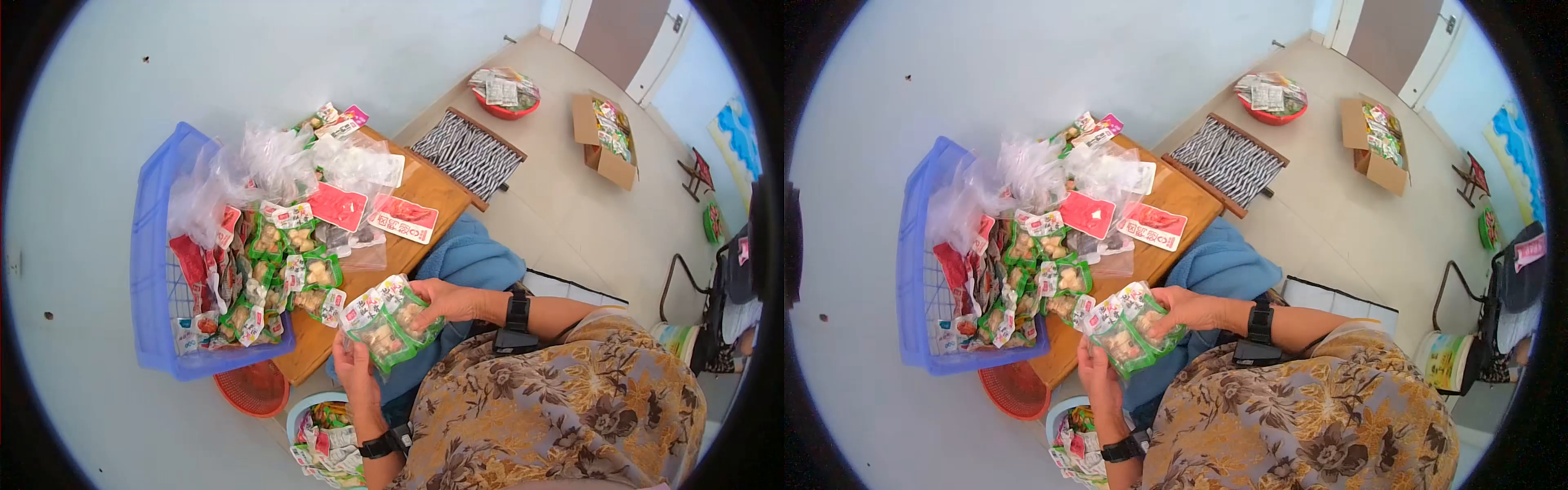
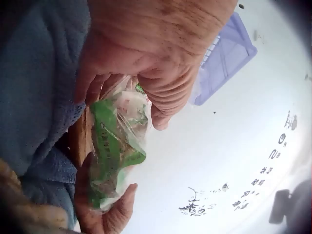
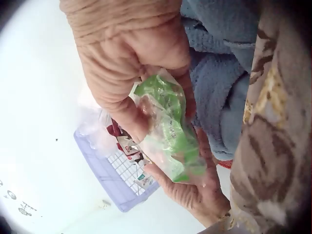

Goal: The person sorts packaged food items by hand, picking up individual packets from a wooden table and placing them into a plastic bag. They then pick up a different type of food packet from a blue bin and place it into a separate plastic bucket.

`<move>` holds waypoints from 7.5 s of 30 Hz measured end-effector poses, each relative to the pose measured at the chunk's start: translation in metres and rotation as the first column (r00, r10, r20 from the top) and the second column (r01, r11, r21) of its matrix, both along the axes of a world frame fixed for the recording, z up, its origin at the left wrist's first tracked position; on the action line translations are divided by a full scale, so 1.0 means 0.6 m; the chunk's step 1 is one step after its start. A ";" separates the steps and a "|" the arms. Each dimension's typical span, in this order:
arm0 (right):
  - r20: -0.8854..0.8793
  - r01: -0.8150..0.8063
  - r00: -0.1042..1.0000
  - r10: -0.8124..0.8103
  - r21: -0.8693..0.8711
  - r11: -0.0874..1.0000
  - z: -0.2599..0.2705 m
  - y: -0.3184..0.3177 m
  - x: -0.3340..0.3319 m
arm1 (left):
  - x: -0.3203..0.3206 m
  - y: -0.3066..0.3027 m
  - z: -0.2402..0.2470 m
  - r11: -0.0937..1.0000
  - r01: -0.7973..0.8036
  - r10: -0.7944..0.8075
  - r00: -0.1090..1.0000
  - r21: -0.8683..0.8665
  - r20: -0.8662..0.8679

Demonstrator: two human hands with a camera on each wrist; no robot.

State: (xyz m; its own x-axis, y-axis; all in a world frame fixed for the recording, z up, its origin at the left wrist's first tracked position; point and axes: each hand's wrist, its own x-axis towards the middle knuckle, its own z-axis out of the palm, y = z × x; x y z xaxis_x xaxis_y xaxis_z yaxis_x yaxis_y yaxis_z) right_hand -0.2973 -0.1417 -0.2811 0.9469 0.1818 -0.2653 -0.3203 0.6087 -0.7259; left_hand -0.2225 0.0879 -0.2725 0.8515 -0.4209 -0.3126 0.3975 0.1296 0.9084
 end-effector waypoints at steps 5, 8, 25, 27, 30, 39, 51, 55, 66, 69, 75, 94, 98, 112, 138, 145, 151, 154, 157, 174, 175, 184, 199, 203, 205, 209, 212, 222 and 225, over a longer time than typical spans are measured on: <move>-0.025 -0.012 1.000 0.014 0.080 0.997 -0.011 -0.003 -0.015 | 0.004 0.015 -0.006 0.999 0.001 -0.005 0.996 -0.041 -0.089; -0.032 -0.017 0.999 0.020 0.100 0.995 -0.016 0.005 -0.017 | -0.010 0.021 -0.012 0.995 0.008 -0.024 0.986 -0.096 -0.166; -0.099 -0.127 0.988 0.115 -0.125 0.984 0.005 0.081 0.025 | -0.057 0.068 0.019 0.999 -0.025 0.011 0.958 -0.043 -0.288; -0.086 -0.174 0.983 0.164 -0.140 0.975 0.009 0.095 0.031 | -0.064 0.082 0.014 0.990 -0.118 0.093 0.958 -0.080 -0.271; -0.136 -0.300 0.950 0.280 -0.149 0.942 0.008 0.108 0.041 | -0.078 0.123 0.020 0.977 -0.183 0.152 0.957 -0.106 -0.248; -0.148 -0.380 0.923 0.356 -0.192 0.905 -0.012 0.111 0.039 | -0.143 0.359 0.043 0.682 -0.731 0.719 0.670 0.004 -0.185; -0.232 -0.326 0.926 0.299 -0.084 0.942 -0.026 0.105 0.041 | -0.167 0.509 -0.074 0.467 -0.874 0.884 0.466 0.137 -0.042; -0.228 -0.311 0.931 0.284 -0.090 0.946 -0.033 0.101 0.042 | -0.163 0.571 -0.133 0.483 -0.868 0.827 0.410 0.113 -0.383; -0.249 -0.326 0.922 0.297 -0.084 0.942 -0.037 0.102 0.040 | -0.120 0.580 -0.127 0.562 -0.761 0.806 0.414 0.325 -0.423; -0.255 -0.328 0.921 0.296 -0.091 0.940 -0.038 0.103 0.039 | -0.107 0.573 -0.122 0.578 -0.761 0.790 0.431 0.294 -0.436; -0.248 -0.337 0.918 0.310 -0.073 0.939 -0.041 0.100 0.039 | -0.095 0.571 -0.116 0.569 -0.744 0.811 0.438 0.350 -0.389; -0.246 -0.312 0.918 0.311 0.035 0.950 -0.062 0.090 0.037 | -0.081 0.576 -0.102 0.613 -0.674 0.788 0.480 0.412 -0.386; -0.241 -0.305 0.918 0.315 0.077 0.949 -0.060 0.088 0.035 | -0.074 0.599 -0.108 0.628 -0.657 0.767 0.432 0.417 -0.475; -0.255 -0.320 0.905 0.339 0.117 0.940 -0.071 0.084 0.039 | -0.063 0.626 -0.112 0.644 -0.633 0.718 0.304 0.430 -0.627; -0.282 -0.319 0.908 0.310 0.017 0.948 -0.066 0.092 0.043 | -0.076 0.595 -0.126 0.663 -0.632 0.748 0.581 0.401 -0.321; -0.269 -0.309 0.915 0.300 0.009 0.951 -0.061 0.094 0.042 | -0.068 0.562 -0.099 0.592 -0.655 0.806 0.489 0.469 -0.334; -0.268 -0.306 0.916 0.298 0.011 0.952 -0.065 0.094 0.041 | -0.071 0.609 -0.131 0.642 -0.666 0.759 0.481 0.380 -0.438; -0.269 -0.306 0.917 0.296 0.005 0.952 -0.064 0.094 0.041 | -0.076 0.606 -0.130 0.660 -0.646 0.749 0.533 0.383 -0.392; -0.260 -0.308 0.917 0.302 0.019 0.951 -0.066 0.093 0.040 | -0.071 0.606 -0.125 0.690 -0.608 0.723 0.597 0.393 -0.347; -0.148 -0.227 0.967 0.206 -0.146 0.963 -0.007 0.037 0.068 | -0.068 0.605 -0.118 0.519 -0.589 0.781 0.621 0.619 -0.064; -0.092 -0.161 0.985 0.144 -0.213 0.964 0.002 0.024 0.075 | -0.067 0.606 -0.130 0.526 -0.588 0.776 0.627 0.615 -0.065; 0.165 0.453 0.887 -0.432 -0.499 0.739 0.023 -0.116 0.145 | -0.030 0.423 -0.048 0.040 -0.734 0.127 0.677 0.678 0.725; 0.202 0.338 0.940 -0.276 -0.424 0.840 0.102 -0.091 0.318 | -0.016 0.033 0.047 0.692 -0.439 -0.183 0.662 0.573 0.727; 0.147 0.327 0.945 -0.293 -0.380 0.865 0.106 -0.094 0.333 | -0.012 0.016 0.047 0.759 -0.356 -0.194 0.676 0.545 0.711; 0.314 0.500 0.862 -0.397 -0.399 0.769 0.121 -0.084 0.318 | -0.011 0.017 0.045 0.763 -0.325 -0.191 0.713 0.558 0.675; 0.608 0.664 0.731 -0.308 -0.531 0.526 0.159 -0.080 0.275 | -0.005 0.020 0.034 0.787 -0.319 -0.175 0.707 0.529 0.686; 0.732 0.767 0.629 -0.262 -0.528 0.366 0.192 -0.065 0.236 | 0.000 0.009 0.050 0.820 -0.260 -0.137 0.776 0.510 0.616; 0.264 0.315 0.924 -0.275 -0.120 0.942 0.210 0.023 0.092 | -0.004 -0.002 0.042 0.990 -0.139 0.137 0.891 -0.026 0.433; 0.172 0.183 0.973 -0.155 -0.161 0.970 0.143 0.019 0.076 | -0.017 0.010 0.035 0.988 -0.112 0.141 0.934 -0.104 0.329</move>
